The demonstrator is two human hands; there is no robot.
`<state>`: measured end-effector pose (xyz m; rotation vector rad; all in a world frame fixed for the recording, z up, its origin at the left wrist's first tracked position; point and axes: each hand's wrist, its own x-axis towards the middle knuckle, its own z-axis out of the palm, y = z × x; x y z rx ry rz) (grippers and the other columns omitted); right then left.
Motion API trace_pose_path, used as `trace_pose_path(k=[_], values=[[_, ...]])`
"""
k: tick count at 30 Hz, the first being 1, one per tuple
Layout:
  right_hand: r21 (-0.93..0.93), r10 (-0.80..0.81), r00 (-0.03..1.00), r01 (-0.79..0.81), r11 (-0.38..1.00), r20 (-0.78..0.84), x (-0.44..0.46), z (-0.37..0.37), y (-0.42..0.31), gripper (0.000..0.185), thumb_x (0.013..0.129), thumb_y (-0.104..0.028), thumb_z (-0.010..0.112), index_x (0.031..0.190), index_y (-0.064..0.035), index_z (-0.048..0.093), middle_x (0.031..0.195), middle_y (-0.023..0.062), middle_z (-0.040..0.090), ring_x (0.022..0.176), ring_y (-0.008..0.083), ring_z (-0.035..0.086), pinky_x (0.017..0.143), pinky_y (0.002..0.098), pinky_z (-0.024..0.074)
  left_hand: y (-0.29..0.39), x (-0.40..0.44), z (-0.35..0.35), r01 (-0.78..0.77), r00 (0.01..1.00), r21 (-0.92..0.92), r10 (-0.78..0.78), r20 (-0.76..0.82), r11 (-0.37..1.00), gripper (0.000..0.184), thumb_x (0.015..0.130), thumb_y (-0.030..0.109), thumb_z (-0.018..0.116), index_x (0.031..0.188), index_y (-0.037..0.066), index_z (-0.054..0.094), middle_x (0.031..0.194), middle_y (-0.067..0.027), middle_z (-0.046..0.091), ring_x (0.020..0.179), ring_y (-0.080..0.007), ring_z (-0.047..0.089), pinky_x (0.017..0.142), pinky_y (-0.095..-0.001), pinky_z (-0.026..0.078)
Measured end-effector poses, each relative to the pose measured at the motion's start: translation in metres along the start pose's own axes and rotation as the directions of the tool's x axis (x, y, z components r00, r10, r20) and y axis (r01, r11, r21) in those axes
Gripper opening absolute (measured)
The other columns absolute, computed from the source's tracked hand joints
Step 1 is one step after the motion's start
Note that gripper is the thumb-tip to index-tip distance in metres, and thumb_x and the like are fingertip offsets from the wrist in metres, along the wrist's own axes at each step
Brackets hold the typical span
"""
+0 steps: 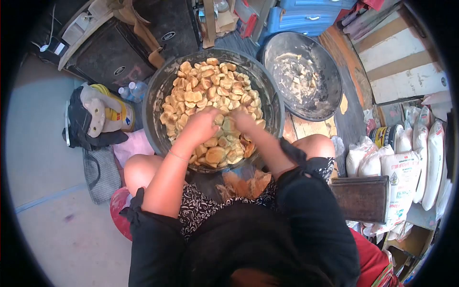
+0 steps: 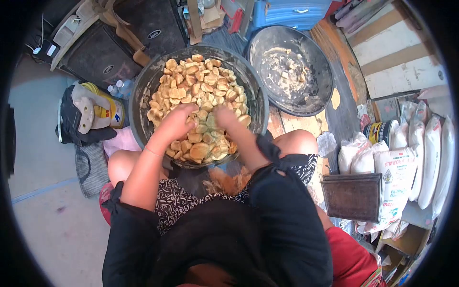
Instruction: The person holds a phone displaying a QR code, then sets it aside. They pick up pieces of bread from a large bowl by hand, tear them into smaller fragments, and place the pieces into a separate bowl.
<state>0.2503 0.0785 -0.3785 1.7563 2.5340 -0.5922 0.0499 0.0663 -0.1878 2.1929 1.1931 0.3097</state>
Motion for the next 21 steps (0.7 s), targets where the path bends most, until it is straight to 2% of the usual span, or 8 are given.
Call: trace_pose_path(k=[2,6,9,11,14,16,20,21], values=[[0.181,0.248,0.966,-0.232,0.956,-0.069,-0.012,0.033,-0.032,0.043,0.07,-0.016,0.061,0.111,-0.0093,0.052,0.107,0.0188,0.053,0.101,0.032,0.054,0.085,0.0402,0.0454,0.0,0.0,0.0,-0.004,1.0,-0.03,0.004,0.005,1.0,0.043,0.07,0.01,0.065,0.111,0.001,0.054,0.114,-0.0185,0.054,0.106,-0.0335,0.051,0.093,-0.0366,0.04],[0.328,0.428,0.903,-0.415,0.849,0.034,-0.025,0.017,-0.05,0.052,0.067,-0.019,0.066,0.116,-0.009,0.049,0.108,0.0194,0.052,0.101,0.0339,0.052,0.087,0.0394,0.0434,-0.003,0.001,-0.004,0.055,0.998,-0.037,-0.054,0.033,0.998,0.043,0.071,0.008,0.065,0.112,0.002,0.053,0.114,-0.0184,0.054,0.108,-0.0335,0.049,0.093,-0.0368,0.039],[0.569,0.24,0.945,-0.074,0.819,-0.223,-0.002,-0.014,-0.04,0.062,0.061,-0.025,0.07,0.116,-0.0063,0.048,0.101,0.0238,0.055,0.095,0.0366,0.054,0.082,0.0372,0.0457,-0.016,0.003,0.007,0.052,0.993,-0.055,-0.057,-0.105,0.997,0.046,0.071,0.009,0.064,0.114,0.001,0.051,0.116,-0.0195,0.052,0.108,-0.0349,0.049,0.094,-0.0373,0.039],[0.849,0.192,0.981,-0.073,0.524,-0.035,0.012,-0.074,-0.051,0.056,0.065,-0.022,0.071,0.111,-0.0009,0.048,0.091,0.0181,0.059,0.083,0.0262,0.059,0.074,0.0323,0.0479,-0.02,0.005,0.009,0.037,0.967,-0.043,-0.046,-0.251,0.998,0.047,0.071,0.009,0.064,0.115,0.001,0.05,0.117,-0.0204,0.05,0.107,-0.0362,0.05,0.093,-0.0378,0.039],[0.958,0.052,0.995,0.07,0.28,-0.088,0.002,-0.151,-0.075,0.049,0.069,-0.017,0.069,0.108,0.0033,0.048,0.086,0.0104,0.06,0.074,0.0158,0.059,0.067,0.0259,0.0477,-0.009,0.009,-0.004,-0.074,0.894,-0.102,0.021,-0.448,0.992,0.046,0.072,0.005,0.062,0.116,0.001,0.048,0.118,-0.0183,0.049,0.104,-0.0307,0.054,0.09,-0.0357,0.042],[0.96,0.057,0.992,0.093,0.263,-0.112,-0.009,-0.17,-0.079,0.046,0.07,-0.014,0.068,0.107,0.0037,0.049,0.085,0.0091,0.06,0.073,0.0136,0.059,0.064,0.0245,0.0474,0.002,0.008,-0.016,-0.132,0.924,-0.523,-0.087,-0.373,0.842,0.042,0.074,-0.001,0.058,0.115,0.002,0.05,0.118,-0.013,0.049,0.101,-0.021,0.055,0.086,-0.0312,0.045],[0.92,0.059,0.983,0.141,0.367,-0.175,-0.038,-0.184,-0.088,0.037,0.07,-0.012,0.067,0.101,0.0032,0.053,0.083,0.0074,0.061,0.072,0.0114,0.058,0.063,0.0236,0.0473,0.003,0.005,-0.009,-0.22,0.907,-0.546,-0.036,-0.419,0.808,0.026,0.074,-0.006,0.054,0.099,0.001,0.051,0.104,-0.0071,0.053,0.091,-0.0148,0.056,0.078,-0.025,0.047],[0.696,0.07,0.967,0.125,0.707,-0.245,-0.051,-0.202,-0.098,0.028,0.071,-0.007,0.064,0.096,0.0027,0.055,0.082,0.0073,0.061,0.071,0.0111,0.058,0.064,0.0232,0.0475,0.008,0.002,-0.01,-0.219,0.908,-0.547,-0.037,-0.418,0.808,0.026,0.074,-0.006,0.054,0.099,0.001,0.051,0.104,-0.0071,0.053,0.091,-0.0148,0.056,0.078,-0.025,0.047]])
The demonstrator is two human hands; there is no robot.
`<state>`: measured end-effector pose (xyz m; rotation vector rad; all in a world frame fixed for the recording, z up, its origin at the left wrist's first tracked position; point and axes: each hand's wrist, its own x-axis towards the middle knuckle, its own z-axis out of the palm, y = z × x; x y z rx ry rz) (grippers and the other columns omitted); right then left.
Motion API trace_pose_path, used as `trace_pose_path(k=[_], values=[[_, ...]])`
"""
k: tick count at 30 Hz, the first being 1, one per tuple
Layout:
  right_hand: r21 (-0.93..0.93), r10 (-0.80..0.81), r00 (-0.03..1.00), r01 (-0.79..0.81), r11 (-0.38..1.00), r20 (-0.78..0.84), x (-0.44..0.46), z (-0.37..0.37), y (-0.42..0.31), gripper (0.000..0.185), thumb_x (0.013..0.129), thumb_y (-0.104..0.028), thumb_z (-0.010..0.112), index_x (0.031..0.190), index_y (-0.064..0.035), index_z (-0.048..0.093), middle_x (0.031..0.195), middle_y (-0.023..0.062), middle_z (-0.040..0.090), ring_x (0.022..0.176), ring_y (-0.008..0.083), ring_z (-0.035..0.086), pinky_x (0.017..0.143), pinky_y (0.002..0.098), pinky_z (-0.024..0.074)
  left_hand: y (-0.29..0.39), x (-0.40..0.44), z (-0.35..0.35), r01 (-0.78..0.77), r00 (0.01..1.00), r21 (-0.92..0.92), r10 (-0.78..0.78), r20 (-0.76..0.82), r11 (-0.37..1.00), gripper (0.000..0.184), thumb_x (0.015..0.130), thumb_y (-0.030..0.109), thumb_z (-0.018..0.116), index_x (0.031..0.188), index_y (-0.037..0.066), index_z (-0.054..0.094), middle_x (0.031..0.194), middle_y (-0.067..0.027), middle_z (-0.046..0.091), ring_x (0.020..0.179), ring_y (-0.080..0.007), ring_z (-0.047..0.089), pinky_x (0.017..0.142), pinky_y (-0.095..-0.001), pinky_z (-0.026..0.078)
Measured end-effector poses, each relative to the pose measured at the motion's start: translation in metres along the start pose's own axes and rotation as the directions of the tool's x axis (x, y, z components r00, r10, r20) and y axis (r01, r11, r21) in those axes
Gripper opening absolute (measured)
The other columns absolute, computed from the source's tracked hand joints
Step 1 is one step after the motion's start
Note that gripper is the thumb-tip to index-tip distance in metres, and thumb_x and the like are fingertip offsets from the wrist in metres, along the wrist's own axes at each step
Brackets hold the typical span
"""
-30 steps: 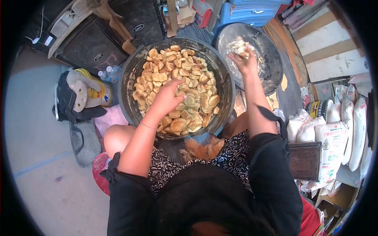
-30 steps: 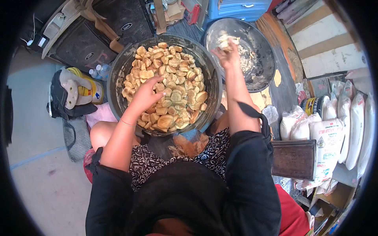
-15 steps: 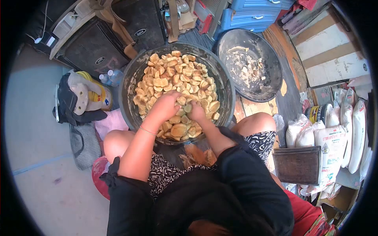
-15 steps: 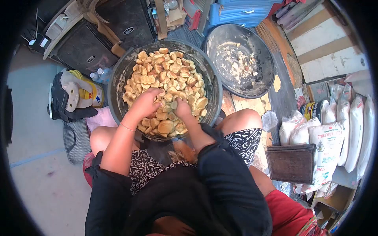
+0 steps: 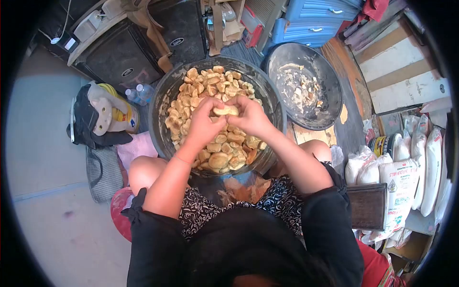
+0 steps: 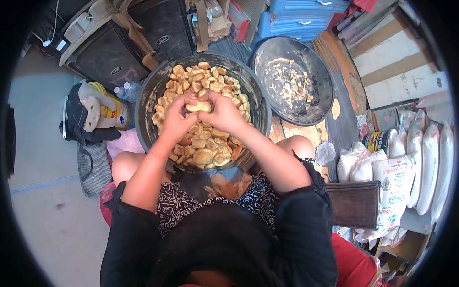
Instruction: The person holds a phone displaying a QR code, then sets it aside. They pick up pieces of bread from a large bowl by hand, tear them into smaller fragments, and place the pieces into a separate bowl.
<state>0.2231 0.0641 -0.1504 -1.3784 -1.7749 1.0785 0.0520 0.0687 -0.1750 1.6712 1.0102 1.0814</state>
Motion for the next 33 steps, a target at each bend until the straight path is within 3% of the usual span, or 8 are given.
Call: trace_pose_path(k=[3,5,7,14,19,21,30,33], values=[[0.254,-0.168,0.984,0.177,0.951,-0.058,-0.003,0.007,0.005,0.024,0.072,-0.004,0.06,0.095,0.0025,0.056,0.083,0.0077,0.062,0.071,0.0111,0.059,0.063,0.0226,0.0479,0.012,0.002,-0.003,-0.11,0.992,0.218,0.121,-0.034,0.97,0.019,0.073,-0.009,0.049,0.088,0.003,0.048,0.097,-0.0063,0.053,0.085,-0.0153,0.056,0.074,-0.0258,0.048],[0.684,0.012,0.998,-0.055,0.727,0.068,0.002,-0.01,-0.005,0.028,0.075,-0.001,0.053,0.103,0.0028,0.053,0.092,0.0091,0.061,0.076,0.0126,0.06,0.064,0.0242,0.0506,0.009,0.009,-0.024,0.142,0.972,-0.396,-0.205,-0.119,0.907,0.02,0.072,-0.01,0.046,0.083,0.006,0.046,0.094,-0.007,0.053,0.083,-0.0156,0.056,0.071,-0.0284,0.048],[0.78,0.077,0.997,-0.068,0.622,0.025,0.003,-0.018,-0.008,0.027,0.078,0.002,0.052,0.105,0.0027,0.052,0.096,0.0095,0.061,0.078,0.0136,0.06,0.067,0.0256,0.0512,0.001,0.011,-0.034,0.103,0.959,-0.539,-0.227,-0.17,0.836,0.021,0.072,-0.01,0.046,0.086,0.006,0.047,0.093,-0.0073,0.053,0.082,-0.0157,0.056,0.07,-0.0287,0.048],[0.641,0.017,0.999,-0.036,0.767,0.036,0.002,0.008,-0.002,0.027,0.08,-0.005,0.063,0.105,0.0029,0.054,0.097,0.0083,0.06,0.086,0.0132,0.059,0.076,0.026,0.0495,0.03,-0.001,-0.001,0.366,0.892,-0.752,-0.437,0.116,0.548,0.023,0.077,-0.006,0.051,0.098,0.004,0.051,0.093,-0.0063,0.056,0.078,-0.0149,0.055,0.067,-0.0257,0.047],[0.724,0.048,0.996,-0.087,0.685,0.074,0.006,0.016,0.006,0.019,0.082,-0.003,0.059,0.099,0.0032,0.055,0.094,0.0083,0.061,0.079,0.0129,0.06,0.071,0.025,0.0502,0.014,-0.002,-0.007,0.31,0.927,-0.71,-0.368,0.076,0.633,0.019,0.078,-0.005,0.053,0.096,0.003,0.05,0.091,-0.0064,0.057,0.075,-0.0143,0.055,0.065,-0.0258,0.046],[0.941,0.171,0.976,-0.179,0.288,0.133,0.006,0.014,0.003,0.016,0.083,-0.002,0.054,0.098,0.002,0.055,0.092,0.0094,0.062,0.078,0.0151,0.061,0.069,0.0261,0.051,0.01,-0.001,-0.007,0.287,0.936,-0.693,-0.346,0.056,0.662,0.019,0.078,-0.006,0.052,0.095,0.003,0.05,0.09,-0.0065,0.057,0.075,-0.0142,0.055,0.064,-0.0258,0.046],[0.818,0.149,0.987,-0.043,0.574,-0.053,0.016,0.001,0.008,0.022,0.079,-0.001,0.058,0.1,0.0015,0.053,0.092,0.0087,0.06,0.075,0.0127,0.059,0.069,0.0246,0.0488,0.018,0.0,-0.013,0.121,0.954,-0.768,-0.287,-0.084,0.629,0.019,0.079,-0.003,0.054,0.096,0.004,0.052,0.098,-0.0067,0.056,0.076,-0.014,0.056,0.064,-0.0261,0.047],[0.721,0.054,0.997,-0.002,0.693,-0.049,0.01,0.007,-0.008,0.027,0.074,0.0,0.064,0.099,0.0024,0.052,0.091,0.0059,0.057,0.078,0.0108,0.058,0.07,0.0234,0.0481,0.03,0.001,-0.003,0.218,0.95,-0.573,-0.306,-0.061,0.79,0.018,0.082,0.004,0.057,0.1,0.004,0.054,0.098,-0.0067,0.058,0.08,-0.0137,0.057,0.066,-0.0262,0.049]])
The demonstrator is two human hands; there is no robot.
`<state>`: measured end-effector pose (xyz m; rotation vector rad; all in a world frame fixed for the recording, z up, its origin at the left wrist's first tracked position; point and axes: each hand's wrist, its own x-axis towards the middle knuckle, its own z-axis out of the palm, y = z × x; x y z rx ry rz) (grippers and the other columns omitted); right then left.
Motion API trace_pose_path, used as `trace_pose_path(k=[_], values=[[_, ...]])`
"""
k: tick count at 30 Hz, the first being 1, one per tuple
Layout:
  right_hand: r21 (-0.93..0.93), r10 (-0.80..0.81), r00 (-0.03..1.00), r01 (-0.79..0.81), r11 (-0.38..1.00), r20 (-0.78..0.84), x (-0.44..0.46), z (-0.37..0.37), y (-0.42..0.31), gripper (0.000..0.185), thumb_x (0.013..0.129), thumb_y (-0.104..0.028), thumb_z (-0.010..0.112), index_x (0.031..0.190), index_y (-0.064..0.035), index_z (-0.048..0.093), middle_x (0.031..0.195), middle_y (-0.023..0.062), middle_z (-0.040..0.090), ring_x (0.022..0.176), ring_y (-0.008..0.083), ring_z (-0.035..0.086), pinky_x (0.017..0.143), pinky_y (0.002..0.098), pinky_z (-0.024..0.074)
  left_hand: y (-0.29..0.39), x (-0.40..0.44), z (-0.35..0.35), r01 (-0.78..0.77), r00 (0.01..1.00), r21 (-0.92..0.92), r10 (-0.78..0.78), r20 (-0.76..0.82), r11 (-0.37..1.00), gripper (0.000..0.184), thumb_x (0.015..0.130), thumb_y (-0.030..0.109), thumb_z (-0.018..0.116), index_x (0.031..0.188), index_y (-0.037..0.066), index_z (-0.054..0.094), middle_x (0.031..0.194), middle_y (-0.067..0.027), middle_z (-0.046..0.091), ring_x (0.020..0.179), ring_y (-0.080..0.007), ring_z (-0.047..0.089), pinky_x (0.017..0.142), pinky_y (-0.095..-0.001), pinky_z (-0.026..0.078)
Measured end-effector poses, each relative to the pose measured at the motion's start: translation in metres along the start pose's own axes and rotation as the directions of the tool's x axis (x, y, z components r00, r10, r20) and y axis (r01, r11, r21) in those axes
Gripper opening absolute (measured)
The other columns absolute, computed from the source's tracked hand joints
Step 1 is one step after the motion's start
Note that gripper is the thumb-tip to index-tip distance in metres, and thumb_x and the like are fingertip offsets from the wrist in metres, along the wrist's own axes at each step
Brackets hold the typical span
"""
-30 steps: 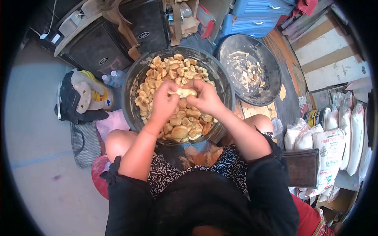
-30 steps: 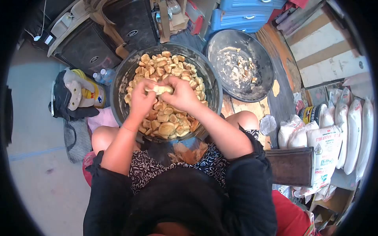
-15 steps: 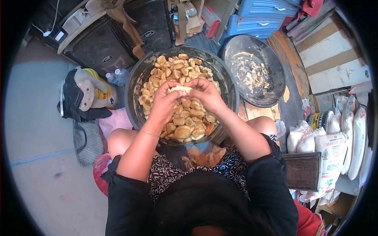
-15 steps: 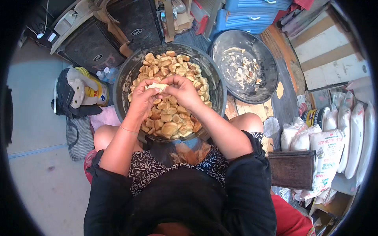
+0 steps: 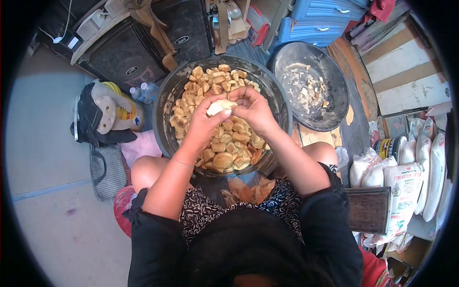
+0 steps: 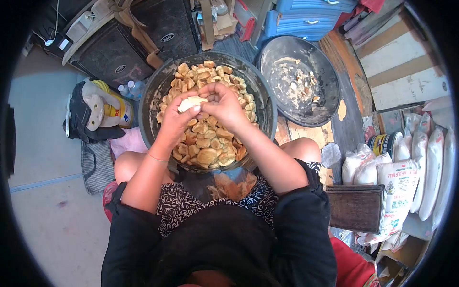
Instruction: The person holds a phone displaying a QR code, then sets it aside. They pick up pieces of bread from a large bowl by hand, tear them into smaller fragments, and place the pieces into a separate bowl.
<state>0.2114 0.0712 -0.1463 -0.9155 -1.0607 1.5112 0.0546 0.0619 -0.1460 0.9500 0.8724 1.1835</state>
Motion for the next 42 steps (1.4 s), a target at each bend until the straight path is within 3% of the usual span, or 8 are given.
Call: trace_pose_path(k=[7,9,12,20,23,29,38,42], values=[[0.019,-0.045,0.996,0.044,0.999,0.082,0.003,0.0,0.004,0.024,0.074,0.005,0.062,0.095,0.0006,0.05,0.089,0.0041,0.054,0.082,0.0109,0.057,0.073,0.0227,0.0473,-0.003,0.01,-0.028,0.192,0.981,-0.221,-0.18,0.073,0.956,0.013,0.085,0.012,0.058,0.096,0.004,0.056,0.085,-0.0053,0.06,0.072,-0.0116,0.056,0.061,-0.0258,0.049],[0.056,-0.106,0.992,0.102,0.993,0.065,0.004,-0.002,0.008,0.023,0.075,0.004,0.062,0.095,-0.0004,0.051,0.092,0.0045,0.055,0.082,0.0112,0.056,0.075,0.0241,0.0467,0.001,0.018,-0.037,0.11,0.975,-0.333,-0.167,-0.147,0.936,0.011,0.085,0.014,0.057,0.092,0.005,0.056,0.081,-0.004,0.058,0.068,-0.0107,0.055,0.058,-0.0249,0.049],[0.18,-0.072,0.996,0.062,0.982,0.046,0.002,0.001,0.002,0.026,0.077,0.0,0.063,0.1,-0.0005,0.052,0.094,0.0048,0.057,0.082,0.0112,0.056,0.076,0.0243,0.0456,0.01,0.017,-0.028,0.08,0.975,-0.059,-0.091,-0.201,0.995,0.011,0.085,0.014,0.057,0.091,0.005,0.056,0.08,-0.0031,0.058,0.068,-0.0111,0.054,0.056,-0.0248,0.047],[-0.121,0.093,0.993,-0.084,0.989,0.073,0.009,0.001,0.026,0.032,0.082,-0.008,0.06,0.111,-0.001,0.048,0.103,0.0076,0.054,0.086,0.0139,0.055,0.075,0.0257,0.0465,-0.01,0.008,-0.02,0.317,0.931,-0.271,-0.244,0.271,0.909,0.034,0.084,0.01,0.042,0.117,0.002,0.046,0.098,-0.0065,0.055,0.091,-0.0173,0.053,0.07,-0.0293,0.046],[0.372,0.245,0.97,-0.225,0.901,-0.006,0.012,-0.008,0.024,0.031,0.082,-0.007,0.058,0.109,-0.0032,0.043,0.096,0.008,0.054,0.087,0.0185,0.058,0.075,0.0312,0.0499,0.005,0.003,-0.007,0.196,0.979,-0.184,-0.182,0.091,0.963,0.034,0.081,0.0,0.045,0.115,-0.001,0.046,0.103,-0.0093,0.055,0.096,-0.0184,0.054,0.078,-0.0295,0.047],[0.087,0.186,0.982,-0.187,0.979,0.021,0.004,0.012,0.023,0.026,0.082,-0.006,0.06,0.104,-0.0041,0.046,0.097,0.0082,0.056,0.085,0.0166,0.059,0.067,0.0276,0.0529,-0.013,0.01,-0.015,-0.05,0.999,0.192,0.051,-0.002,0.98,0.04,0.076,-0.007,0.057,0.114,0.0,0.046,0.104,-0.013,0.059,0.093,-0.0164,0.057,0.08,-0.0258,0.048],[0.626,0.313,0.934,-0.348,0.698,0.171,0.011,-0.01,0.028,0.018,0.082,-0.007,0.061,0.098,-0.0049,0.052,0.088,0.0055,0.06,0.086,0.0179,0.061,0.069,0.0294,0.0543,0.001,0.006,-0.021,0.097,0.995,-0.356,-0.095,0.024,0.929,0.032,0.081,-0.002,0.058,0.112,0.001,0.049,0.104,-0.0129,0.06,0.092,-0.0168,0.059,0.08,-0.0265,0.049],[0.539,0.291,0.949,-0.311,0.783,0.125,0.007,0.003,0.019,0.026,0.08,-0.006,0.063,0.103,-0.0054,0.05,0.093,0.0052,0.059,0.086,0.0178,0.06,0.072,0.0327,0.0544,-0.005,0.008,-0.017,-0.036,0.997,-0.121,0.028,-0.068,0.992,0.033,0.086,0.003,0.054,0.118,0.001,0.047,0.11,-0.0129,0.058,0.099,-0.0175,0.057,0.087,-0.0277,0.045]])
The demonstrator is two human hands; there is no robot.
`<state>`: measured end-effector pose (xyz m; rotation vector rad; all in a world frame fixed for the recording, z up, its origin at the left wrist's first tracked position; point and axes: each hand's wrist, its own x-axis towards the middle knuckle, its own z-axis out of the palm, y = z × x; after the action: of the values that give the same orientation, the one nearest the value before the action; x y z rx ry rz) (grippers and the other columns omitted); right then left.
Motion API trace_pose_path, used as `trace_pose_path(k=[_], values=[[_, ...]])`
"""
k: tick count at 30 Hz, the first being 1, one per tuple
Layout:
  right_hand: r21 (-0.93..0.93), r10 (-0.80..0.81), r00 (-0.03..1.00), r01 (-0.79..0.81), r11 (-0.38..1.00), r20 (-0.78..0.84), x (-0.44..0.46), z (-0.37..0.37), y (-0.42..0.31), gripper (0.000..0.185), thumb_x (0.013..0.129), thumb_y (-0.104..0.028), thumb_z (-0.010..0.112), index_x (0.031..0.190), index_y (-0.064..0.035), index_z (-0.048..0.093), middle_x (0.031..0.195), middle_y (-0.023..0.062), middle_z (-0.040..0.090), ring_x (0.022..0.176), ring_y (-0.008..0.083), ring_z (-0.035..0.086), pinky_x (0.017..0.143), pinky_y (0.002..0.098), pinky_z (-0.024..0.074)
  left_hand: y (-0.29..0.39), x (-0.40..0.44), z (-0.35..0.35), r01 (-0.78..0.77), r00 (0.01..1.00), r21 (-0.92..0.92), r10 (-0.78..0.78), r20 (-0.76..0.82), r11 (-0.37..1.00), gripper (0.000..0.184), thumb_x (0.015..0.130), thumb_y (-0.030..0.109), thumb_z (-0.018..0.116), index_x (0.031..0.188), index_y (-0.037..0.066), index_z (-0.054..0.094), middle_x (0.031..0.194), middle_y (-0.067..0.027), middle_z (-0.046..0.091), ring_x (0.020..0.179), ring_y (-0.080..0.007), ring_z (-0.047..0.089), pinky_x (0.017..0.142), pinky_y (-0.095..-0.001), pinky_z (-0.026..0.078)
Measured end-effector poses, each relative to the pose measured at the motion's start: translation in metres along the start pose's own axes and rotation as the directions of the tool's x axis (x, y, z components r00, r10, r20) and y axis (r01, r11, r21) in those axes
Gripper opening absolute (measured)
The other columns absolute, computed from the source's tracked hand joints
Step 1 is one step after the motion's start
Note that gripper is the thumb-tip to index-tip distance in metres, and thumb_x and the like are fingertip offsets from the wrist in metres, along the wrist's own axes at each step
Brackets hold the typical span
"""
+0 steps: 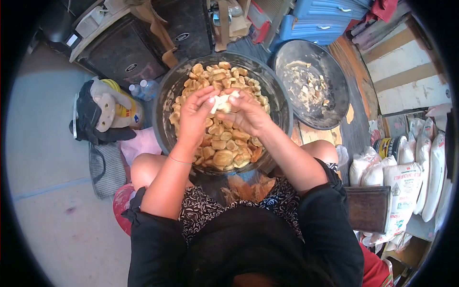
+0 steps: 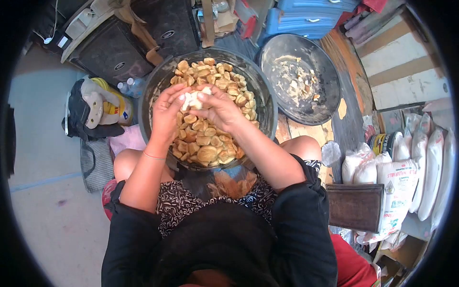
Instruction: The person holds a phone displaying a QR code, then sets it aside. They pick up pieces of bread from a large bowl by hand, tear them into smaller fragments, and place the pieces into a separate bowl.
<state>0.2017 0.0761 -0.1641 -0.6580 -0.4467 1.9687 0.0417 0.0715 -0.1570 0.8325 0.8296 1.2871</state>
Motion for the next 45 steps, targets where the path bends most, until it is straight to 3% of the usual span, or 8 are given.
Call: trace_pose_path(k=[11,14,16,18,21,26,38,45], values=[[0.228,-0.458,0.845,0.52,0.823,-0.276,0.027,-0.103,-0.078,0.033,0.084,-0.018,0.057,0.108,-0.0005,0.043,0.103,0.0155,0.054,0.097,0.0299,0.055,0.092,0.0456,0.0456,-0.02,0.004,-0.002,0.05,0.989,0.427,-0.103,0.102,0.903,0.046,0.092,0.028,0.044,0.131,0.005,0.04,0.144,-0.0146,0.024,0.135,-0.0236,0.018,0.108,-0.0312,0.014],[0.365,-0.115,0.75,0.443,0.819,-0.651,0.017,-0.137,-0.098,0.056,0.083,-0.026,0.06,0.127,-0.002,0.035,0.122,0.0188,0.045,0.105,0.0373,0.05,0.088,0.0544,0.0456,-0.033,0.005,-0.01,0.112,0.978,0.509,-0.186,0.097,0.853,0.043,0.09,0.027,0.049,0.126,0.004,0.047,0.143,-0.0172,0.024,0.135,-0.0246,0.018,0.107,-0.0306,0.015],[-0.306,-0.275,0.784,0.115,0.945,-0.557,0.027,-0.159,-0.046,0.056,0.08,-0.023,0.062,0.128,-0.0049,0.039,0.117,0.0195,0.052,0.103,0.0328,0.053,0.08,0.047,0.0495,-0.034,0.005,-0.01,0.044,0.988,0.663,-0.131,0.082,0.747,0.044,0.086,0.027,0.055,0.123,0.003,0.05,0.141,-0.019,0.027,0.133,-0.0254,0.023,0.106,-0.0311,0.019],[-0.935,-0.34,0.887,-0.224,0.274,-0.312,0.037,-0.195,0.018,0.039,0.08,-0.023,0.059,0.113,-0.0026,0.053,0.099,0.0179,0.062,0.097,0.0299,0.058,0.073,0.0387,0.0488,-0.035,0.009,-0.015,0.021,0.99,0.653,-0.107,0.093,0.757,0.044,0.084,0.028,0.058,0.12,0.004,0.052,0.14,-0.0241,0.026,0.132,-0.0301,0.022,0.105,-0.0335,0.02],[-0.847,-0.017,0.987,-0.145,-0.512,-0.159,0.031,-0.198,0.102,0.039,0.072,-0.016,0.059,0.11,-0.0097,0.056,0.089,0.0175,0.063,0.081,0.0327,0.061,0.074,0.0418,0.0476,-0.041,0.013,-0.021,-0.034,0.991,0.653,-0.056,0.118,0.757,0.042,0.081,0.028,0.061,0.116,0.006,0.055,0.138,-0.0293,0.025,0.132,-0.0351,0.023,0.105,-0.036,0.022],[-0.827,-0.404,0.915,-0.238,-0.509,-0.016,-0.002,-0.219,0.162,0.036,0.073,-0.016,0.058,0.108,-0.0113,0.054,0.087,0.018,0.061,0.08,0.0353,0.059,0.074,0.0407,0.0481,-0.033,0.005,-0.02,-0.085,0.985,0.747,-0.06,0.164,0.66,0.037,0.083,0.025,0.06,0.114,0.005,0.057,0.129,-0.0203,0.041,0.124,-0.0286,0.035,0.102,-0.0331,0.027],[-0.948,0.303,0.948,-0.179,0.263,-0.095,0.048,-0.126,0.002,0.032,0.068,-0.015,0.063,0.096,-0.0014,0.062,0.083,0.0035,0.063,0.075,0.0115,0.056,0.066,0.0255,0.0443,-0.036,0.004,-0.031,-0.074,0.955,0.816,-0.194,0.223,0.573,0.062,0.071,0.026,0.072,0.119,-0.002,0.047,0.116,-0.0191,0.05,0.11,-0.0263,0.048,0.095,-0.0323,0.036],[-0.675,0.157,0.973,0.001,0.738,0.172,0.001,-0.031,-0.055,0.024,0.068,-0.005,0.061,0.092,-0.0009,0.06,0.086,0.0011,0.06,0.079,0.0089,0.054,0.075,0.0208,0.0415,-0.013,0.002,-0.005,-0.129,0.917,0.775,-0.223,0.331,0.619,0.085,0.058,0.03,0.08,0.126,-0.001,0.04,0.11,-0.0163,0.051,0.099,-0.0226,0.052,0.087,-0.0304,0.042]])
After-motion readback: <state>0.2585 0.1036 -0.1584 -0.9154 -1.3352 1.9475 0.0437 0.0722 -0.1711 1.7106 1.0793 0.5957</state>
